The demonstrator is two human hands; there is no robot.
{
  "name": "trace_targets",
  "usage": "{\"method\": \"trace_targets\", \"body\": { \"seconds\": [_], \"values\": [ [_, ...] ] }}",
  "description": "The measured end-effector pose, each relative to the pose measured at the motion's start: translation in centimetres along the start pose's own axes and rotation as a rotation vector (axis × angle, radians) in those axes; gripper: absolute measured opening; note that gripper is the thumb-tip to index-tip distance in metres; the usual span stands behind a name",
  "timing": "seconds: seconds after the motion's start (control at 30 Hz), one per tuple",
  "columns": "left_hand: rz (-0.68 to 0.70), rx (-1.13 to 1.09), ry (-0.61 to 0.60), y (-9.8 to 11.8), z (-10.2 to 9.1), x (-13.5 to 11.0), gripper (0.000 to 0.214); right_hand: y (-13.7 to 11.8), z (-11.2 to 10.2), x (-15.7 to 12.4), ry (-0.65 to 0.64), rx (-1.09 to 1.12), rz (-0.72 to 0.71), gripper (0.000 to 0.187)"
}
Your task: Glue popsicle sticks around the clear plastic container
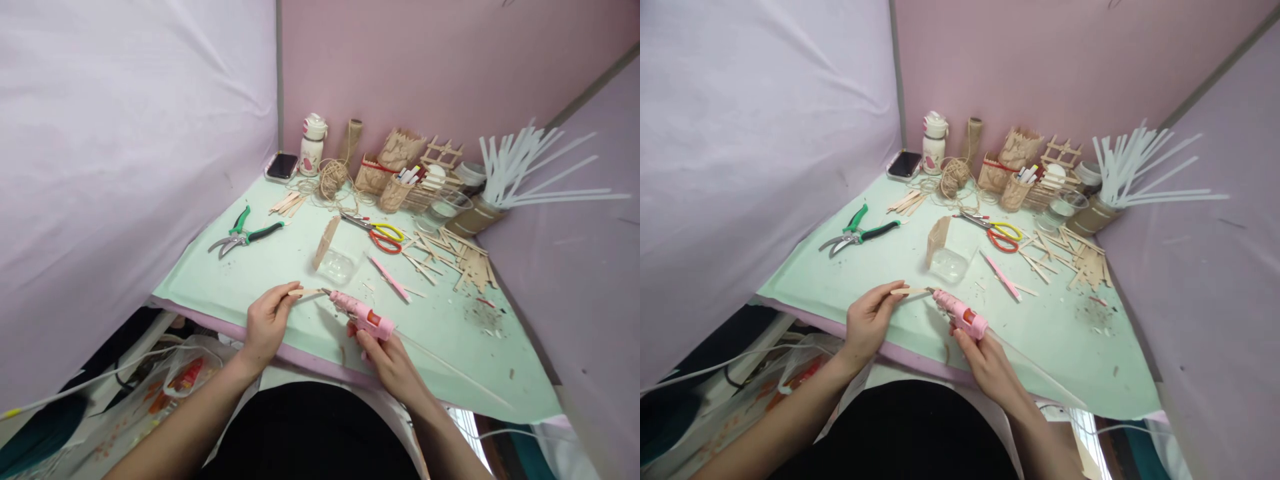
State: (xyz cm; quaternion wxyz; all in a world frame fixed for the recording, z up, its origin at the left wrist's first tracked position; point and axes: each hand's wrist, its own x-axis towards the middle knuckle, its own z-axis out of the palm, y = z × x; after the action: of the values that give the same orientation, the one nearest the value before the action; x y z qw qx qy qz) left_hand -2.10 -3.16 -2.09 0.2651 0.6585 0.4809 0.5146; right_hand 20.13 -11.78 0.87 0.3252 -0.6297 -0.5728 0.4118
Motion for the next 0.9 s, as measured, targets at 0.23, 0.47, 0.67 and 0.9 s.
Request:
{"method": "trace_targets", "body": {
  "seconds": [0.23, 0.47, 0.67, 0.9],
  "values": [
    [-0.104, -0.128, -0.004, -0.1, 0.3, -0.3, 0.021, 0.0, 0.2, 0.4, 0.048, 0.097, 0.036, 0.051],
    [-0.103, -0.134, -0.001, -0.2, 0.3, -0.3, 0.015, -0.2, 1.2, 0.2, 0.063, 0.098, -0.005, 0.046],
    [-0.085, -0.114, 0.007, -0.3, 0.2, -0.3, 0.015, -0.8, 2.0, 0.0, 0.027, 0.034, -0.09, 0.036],
    [-0.11, -0.129, 0.009, -0.3, 0.1, -0.3, 0.013, -1.2, 2.0, 0.4, 0.071, -0.096, -0.108, 0.034]
  ]
}}
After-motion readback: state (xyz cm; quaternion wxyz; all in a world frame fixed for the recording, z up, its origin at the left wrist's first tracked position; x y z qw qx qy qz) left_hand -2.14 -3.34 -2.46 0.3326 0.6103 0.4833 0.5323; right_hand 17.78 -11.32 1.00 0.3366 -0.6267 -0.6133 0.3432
